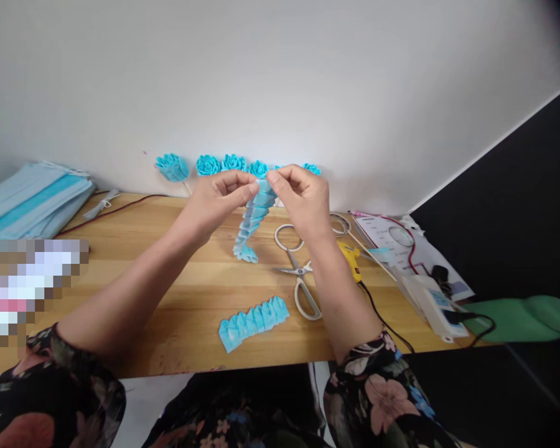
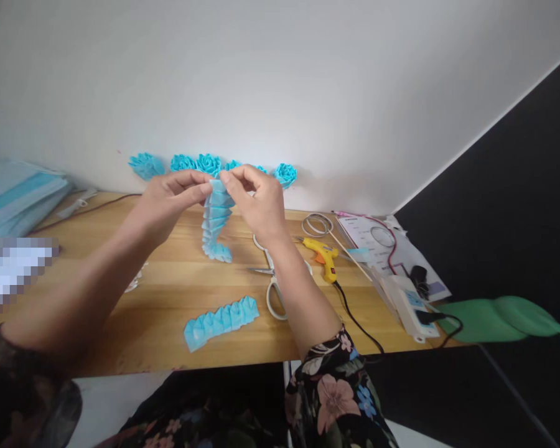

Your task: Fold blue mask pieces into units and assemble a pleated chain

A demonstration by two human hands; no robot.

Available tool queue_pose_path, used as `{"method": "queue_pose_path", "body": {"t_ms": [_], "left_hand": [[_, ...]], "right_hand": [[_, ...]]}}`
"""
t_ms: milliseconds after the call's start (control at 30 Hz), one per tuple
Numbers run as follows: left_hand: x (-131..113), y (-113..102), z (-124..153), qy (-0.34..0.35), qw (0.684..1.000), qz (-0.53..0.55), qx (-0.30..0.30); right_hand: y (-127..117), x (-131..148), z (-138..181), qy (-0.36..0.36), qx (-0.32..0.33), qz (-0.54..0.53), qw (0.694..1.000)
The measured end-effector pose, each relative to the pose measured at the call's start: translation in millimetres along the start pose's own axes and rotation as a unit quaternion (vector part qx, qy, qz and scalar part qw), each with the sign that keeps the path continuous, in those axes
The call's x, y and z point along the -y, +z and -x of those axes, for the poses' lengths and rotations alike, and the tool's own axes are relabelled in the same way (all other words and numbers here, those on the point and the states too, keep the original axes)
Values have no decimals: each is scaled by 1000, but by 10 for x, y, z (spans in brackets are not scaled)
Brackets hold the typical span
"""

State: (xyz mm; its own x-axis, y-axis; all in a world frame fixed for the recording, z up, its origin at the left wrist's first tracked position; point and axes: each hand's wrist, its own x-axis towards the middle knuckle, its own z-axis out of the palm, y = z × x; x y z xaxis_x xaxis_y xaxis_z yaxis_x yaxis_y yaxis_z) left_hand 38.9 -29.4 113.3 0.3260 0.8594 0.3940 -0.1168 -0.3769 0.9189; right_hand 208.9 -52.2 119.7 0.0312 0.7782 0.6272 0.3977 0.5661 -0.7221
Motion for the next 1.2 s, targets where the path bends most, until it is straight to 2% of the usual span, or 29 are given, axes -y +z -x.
{"method": "queue_pose_path", "body": {"t_ms": [167,300,433,533,867,1100,1200], "left_hand": [[20,-11,0,4,1000,-29,1],[34,-18,-9,-3,1000,-23,-14],[48,-31,-27,-10,999,9,-47],[53,-29,-26,-13,999,19,-48],[95,-42,-42,-19,999,46,-5],[110,-72,-61,-34,995,91,-18],[115,-67,-67,-36,995,89,-31]], "right_hand": [[27,-3,21,-4,-8,18,1000],[25,-67,7,34,-14,7,999],[-3,-138,-25,78,33,-48,995],[3,-147,-29,65,52,-47,995],[67,-130,13,15,-5,26,1000],[33,-229,-36,84,44,-57,994],[41,-192,-30,80,69,-63,992]]}}
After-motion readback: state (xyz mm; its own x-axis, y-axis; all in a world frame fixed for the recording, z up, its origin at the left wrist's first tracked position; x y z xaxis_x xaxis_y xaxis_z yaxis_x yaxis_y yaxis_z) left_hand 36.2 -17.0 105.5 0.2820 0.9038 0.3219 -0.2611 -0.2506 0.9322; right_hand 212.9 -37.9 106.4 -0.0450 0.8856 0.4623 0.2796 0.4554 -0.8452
